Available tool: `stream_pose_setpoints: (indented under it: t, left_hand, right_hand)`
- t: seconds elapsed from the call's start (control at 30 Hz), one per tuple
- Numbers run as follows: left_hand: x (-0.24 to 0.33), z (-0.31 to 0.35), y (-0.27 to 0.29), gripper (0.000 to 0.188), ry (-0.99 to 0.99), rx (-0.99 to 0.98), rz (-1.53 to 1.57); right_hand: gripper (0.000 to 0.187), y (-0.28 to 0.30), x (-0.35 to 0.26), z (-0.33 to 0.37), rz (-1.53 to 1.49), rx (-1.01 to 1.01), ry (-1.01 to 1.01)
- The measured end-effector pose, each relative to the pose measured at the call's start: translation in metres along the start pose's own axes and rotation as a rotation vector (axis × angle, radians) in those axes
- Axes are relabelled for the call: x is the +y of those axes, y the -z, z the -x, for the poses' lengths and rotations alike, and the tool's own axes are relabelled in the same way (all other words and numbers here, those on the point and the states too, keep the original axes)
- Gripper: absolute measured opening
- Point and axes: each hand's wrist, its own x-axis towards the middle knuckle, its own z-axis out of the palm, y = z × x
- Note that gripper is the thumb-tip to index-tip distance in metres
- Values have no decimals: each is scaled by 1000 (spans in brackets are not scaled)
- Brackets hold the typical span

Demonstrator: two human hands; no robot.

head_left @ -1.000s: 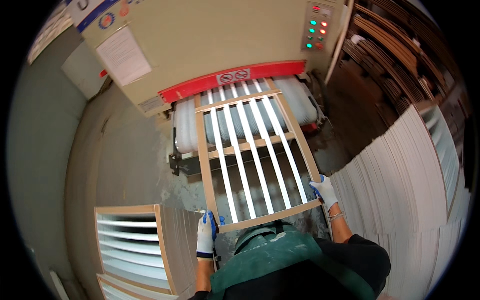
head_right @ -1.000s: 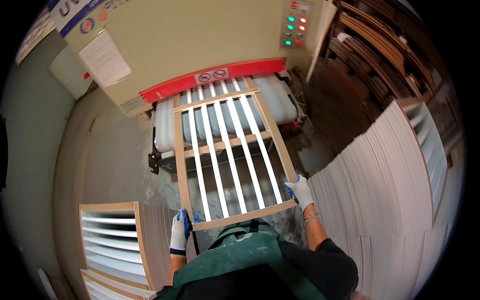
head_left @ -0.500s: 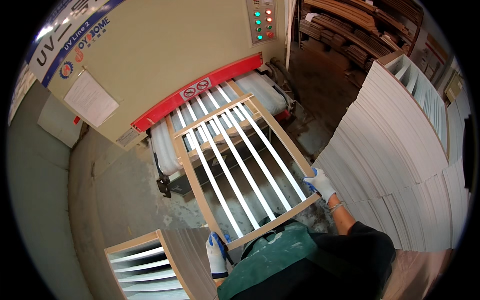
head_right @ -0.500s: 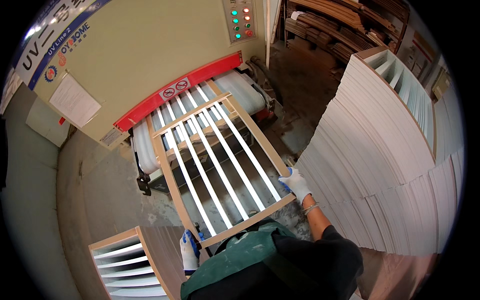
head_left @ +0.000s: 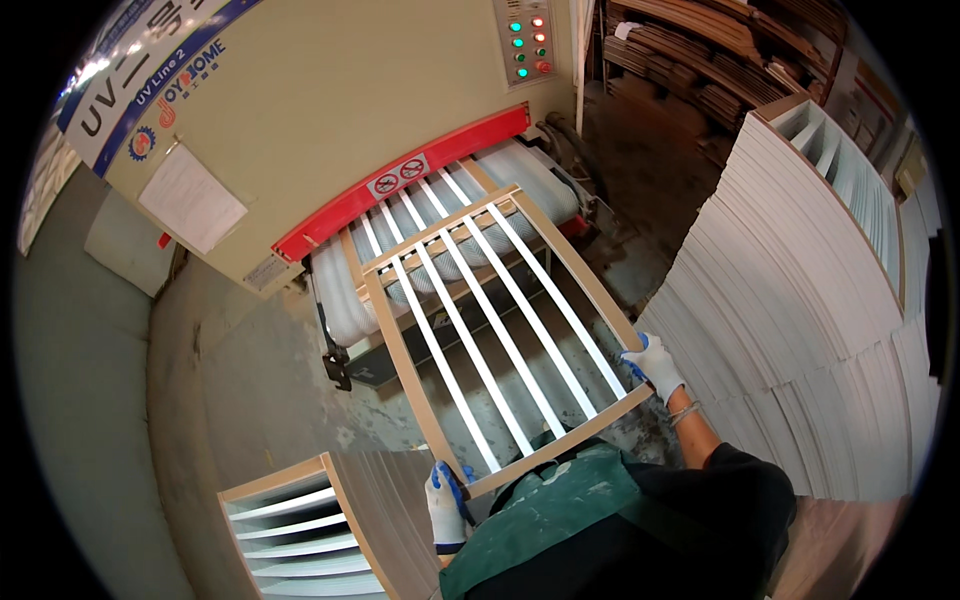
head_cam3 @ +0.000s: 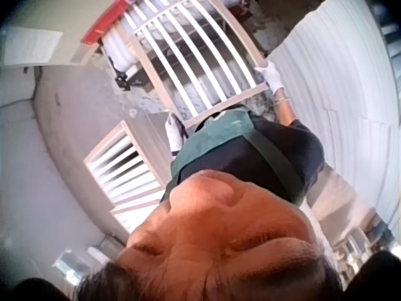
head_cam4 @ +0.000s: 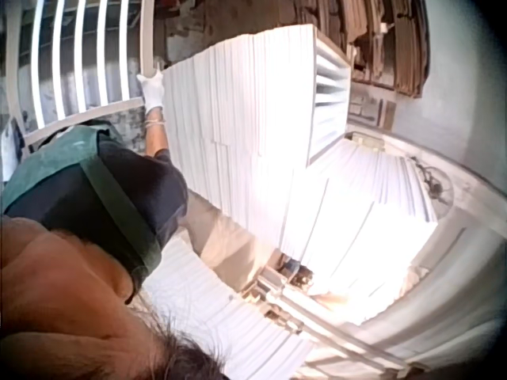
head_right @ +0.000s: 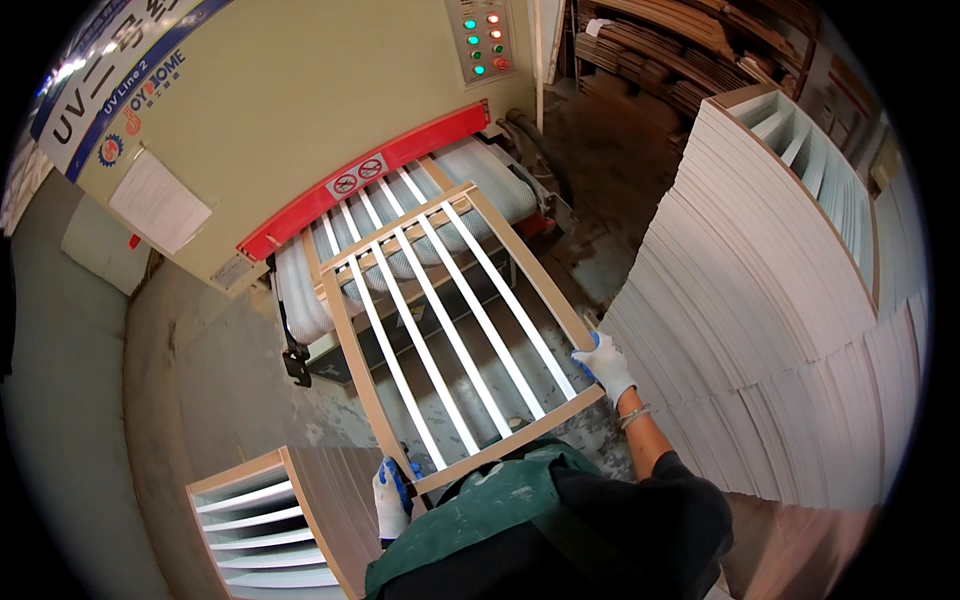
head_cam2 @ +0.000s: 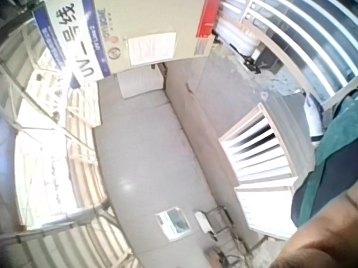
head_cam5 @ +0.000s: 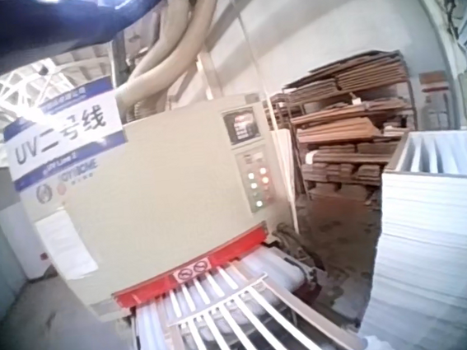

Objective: The person repeatedly picks up rectangular wooden frames with white slats from a stack and feeds them into a UV coating machine. They handle each frame with both hands, guiding it onto the conveyor belt, then retrieve it and place it back onto the stack. This cycle repeats continuously throughout the clip.

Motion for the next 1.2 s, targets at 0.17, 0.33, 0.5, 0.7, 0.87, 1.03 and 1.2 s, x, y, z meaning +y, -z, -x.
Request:
stream_pose_setpoints:
  t: [0.17,0.33,0.5,0.7,0.87,1.03,1.2]
  left_hand:
    - [-2,-1,-3,48,41,27,7]
    - [1,4,-8,48,-12,24,20]
    - [3,2,-13,46,21,37,33]
    - [7,-9,-18,48,18,38,-23]
    - [18,-31,-19,46,-11,53,-165]
    - [27,-52,-22,43,-86,56,-217]
    - [33,-80,-19,45,11,178,-449]
  right_hand:
    - [78,4,-6,2,25,13,2]
    - [76,8,-13,-1,34,25,20]
    - [75,10,-15,-6,1,14,12]
    - [76,14,-23,-15,-17,-22,33]
    - [73,6,-35,-30,16,9,61]
    - [77,-2,-44,-57,15,-40,155]
    - [81,-16,-56,-69,102,79,400]
